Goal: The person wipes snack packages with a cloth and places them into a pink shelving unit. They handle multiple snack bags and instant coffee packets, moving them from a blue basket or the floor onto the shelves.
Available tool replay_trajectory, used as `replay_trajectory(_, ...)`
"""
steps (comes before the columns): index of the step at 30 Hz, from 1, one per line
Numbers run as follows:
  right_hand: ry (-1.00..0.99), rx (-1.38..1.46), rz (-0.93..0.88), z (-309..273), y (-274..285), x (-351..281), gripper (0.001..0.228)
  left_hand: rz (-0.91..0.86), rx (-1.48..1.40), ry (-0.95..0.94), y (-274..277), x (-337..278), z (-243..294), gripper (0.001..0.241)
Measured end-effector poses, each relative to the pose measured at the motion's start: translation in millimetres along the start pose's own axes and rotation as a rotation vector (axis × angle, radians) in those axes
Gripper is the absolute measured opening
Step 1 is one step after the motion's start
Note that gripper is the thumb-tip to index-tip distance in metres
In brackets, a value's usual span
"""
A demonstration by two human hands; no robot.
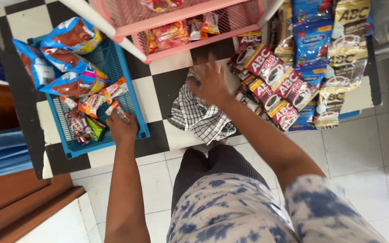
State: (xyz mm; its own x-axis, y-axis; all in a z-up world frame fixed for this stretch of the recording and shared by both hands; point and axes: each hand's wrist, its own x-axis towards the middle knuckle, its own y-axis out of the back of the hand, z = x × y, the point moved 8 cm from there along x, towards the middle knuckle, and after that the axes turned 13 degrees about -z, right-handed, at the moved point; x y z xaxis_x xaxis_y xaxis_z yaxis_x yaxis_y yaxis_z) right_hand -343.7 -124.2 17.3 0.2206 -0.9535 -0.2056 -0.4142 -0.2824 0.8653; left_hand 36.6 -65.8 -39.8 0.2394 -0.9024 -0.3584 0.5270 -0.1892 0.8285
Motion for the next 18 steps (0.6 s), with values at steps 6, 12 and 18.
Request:
replay_trajectory(6, 0.074, 0.082, -0.185, -15, -52, -75, 0.070, 0.277, 0.027, -0.118, 21, 9, -48, 0.057)
replay_trajectory(12, 0.101, 0.481, 0.024, -1, -12, -79, 0.039, 0.084, 0.003, 0.124, 13, 18, -45, 0.088)
replay_trajectory(18, 0.160, 0.563, 0.058, -35, 13, -80, 0.037, 0.068, -0.045, 0.083, 22, 15, -8, 0.101)
